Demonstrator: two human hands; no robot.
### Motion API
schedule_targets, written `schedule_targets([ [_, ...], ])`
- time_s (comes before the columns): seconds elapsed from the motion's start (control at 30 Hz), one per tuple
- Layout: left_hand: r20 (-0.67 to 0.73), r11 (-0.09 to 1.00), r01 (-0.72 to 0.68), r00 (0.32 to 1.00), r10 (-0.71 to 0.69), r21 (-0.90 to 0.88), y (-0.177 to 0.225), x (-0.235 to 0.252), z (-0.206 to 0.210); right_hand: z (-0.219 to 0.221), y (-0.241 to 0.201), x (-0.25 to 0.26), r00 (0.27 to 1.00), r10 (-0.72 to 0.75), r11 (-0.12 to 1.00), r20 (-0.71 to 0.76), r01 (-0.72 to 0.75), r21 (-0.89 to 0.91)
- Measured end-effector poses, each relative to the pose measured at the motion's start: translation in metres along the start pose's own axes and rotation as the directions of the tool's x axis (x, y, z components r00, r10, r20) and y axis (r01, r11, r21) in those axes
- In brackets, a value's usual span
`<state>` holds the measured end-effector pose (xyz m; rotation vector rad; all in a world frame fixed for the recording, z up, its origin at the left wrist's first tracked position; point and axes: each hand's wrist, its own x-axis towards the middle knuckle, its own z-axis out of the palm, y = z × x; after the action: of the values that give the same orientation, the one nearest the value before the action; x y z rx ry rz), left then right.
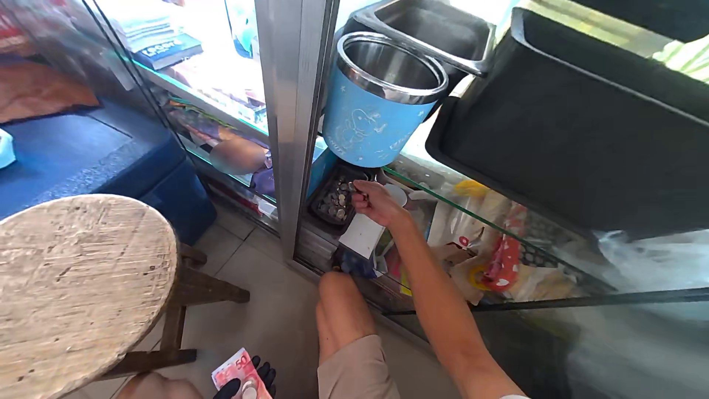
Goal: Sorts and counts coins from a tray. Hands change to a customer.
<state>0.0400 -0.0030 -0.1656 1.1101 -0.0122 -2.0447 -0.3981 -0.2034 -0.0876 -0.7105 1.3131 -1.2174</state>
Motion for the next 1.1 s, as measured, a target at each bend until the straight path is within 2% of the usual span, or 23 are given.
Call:
schedule_targets([
  [0.07, -0.003, 1.000, -0.014, 1.000, 0.014, -0.004, -0.004, 0.003, -0.004, -0.001, 0.004, 0.004, 0.998, 0.041, 0.987, -0.037, -0.034, 0.158],
  [0.13, -0.003, 1.000, -0.011, 1.000, 0.010, -0.015, -0.006, 0.006, -0.008, -0.003, 0.008, 0.013, 0.996, 0.069, 0.974, -0.058, -0.055, 0.219],
  [0.23, 0.290, 0.989, 0.012, 0.957, 0.031, -0.147, -0.008, 0.012, -0.033, -0.002, 0.007, 0.026, 0.988, 0.091, 0.982, -0.122, -0.069, 0.174],
  [0.27, -0.164, 0.988, 0.120, 0.977, -0.135, -0.100, 0.010, -0.005, 0.016, 0.001, 0.003, 0.028, 0.986, 0.091, 0.990, -0.141, -0.074, 0.122],
  [0.3, -0.371, 0.982, 0.176, 0.909, -0.188, -0.064, 0.017, -0.008, 0.040, 0.002, 0.000, 0.030, 0.988, 0.083, 0.996, -0.133, -0.079, 0.036],
  [0.33, -0.301, 0.991, 0.128, 0.944, -0.132, -0.033, 0.011, -0.011, 0.031, 0.003, -0.003, 0.033, 0.993, 0.069, 0.993, -0.099, -0.078, -0.091],
  [0.37, -0.093, 0.998, 0.037, 0.995, -0.041, -0.044, 0.000, -0.008, 0.004, 0.004, -0.005, 0.037, 0.997, 0.042, 0.964, -0.060, -0.056, -0.259],
  [0.4, 0.015, 0.999, -0.006, 1.000, 0.007, -0.036, -0.007, -0.003, -0.010, 0.005, -0.005, 0.042, 1.000, -0.009, 0.893, -0.022, -0.002, -0.451],
  [0.43, 0.035, 1.000, -0.020, 0.999, 0.021, -0.010, -0.009, -0.001, -0.012, 0.008, -0.004, 0.048, 0.998, -0.061, 0.767, 0.014, 0.056, -0.639],
  [0.5, 0.012, 1.000, -0.007, 1.000, 0.007, -0.004, -0.011, 0.001, -0.011, 0.010, 0.000, 0.063, 0.989, -0.098, 0.422, 0.109, 0.140, -0.896],
  [0.53, 0.007, 1.000, 0.007, 1.000, -0.007, -0.013, -0.011, 0.001, -0.011, 0.012, 0.005, 0.071, 0.985, -0.091, 0.248, 0.145, 0.163, -0.955],
  [0.6, 0.008, 0.999, 0.019, 1.000, -0.019, -0.043, -0.010, -0.002, -0.005, 0.019, 0.012, 0.078, 0.986, -0.032, 0.014, 0.166, 0.167, -0.986],
  [0.7, 0.019, 0.998, 0.022, 1.000, -0.021, -0.065, -0.011, -0.003, -0.001, 0.025, 0.016, 0.083, 0.977, -0.003, -0.153, 0.214, 0.211, -0.966],
  [0.8, 0.029, 0.996, 0.015, 1.000, -0.012, -0.084, -0.012, -0.001, -0.004, 0.019, 0.020, 0.091, 0.953, -0.015, -0.174, 0.303, 0.296, -0.939],
  [0.97, 0.017, 0.993, 0.023, 1.000, -0.021, -0.119, -0.011, -0.002, -0.001, 0.006, 0.018, 0.091, 0.897, -0.012, -0.148, 0.443, 0.436, -0.888],
  [1.1, 0.022, 0.993, 0.047, 0.999, -0.045, -0.112, -0.010, 0.000, -0.004, -0.005, 0.027, 0.092, 0.883, -0.109, -0.109, 0.456, 0.446, -0.889],
])
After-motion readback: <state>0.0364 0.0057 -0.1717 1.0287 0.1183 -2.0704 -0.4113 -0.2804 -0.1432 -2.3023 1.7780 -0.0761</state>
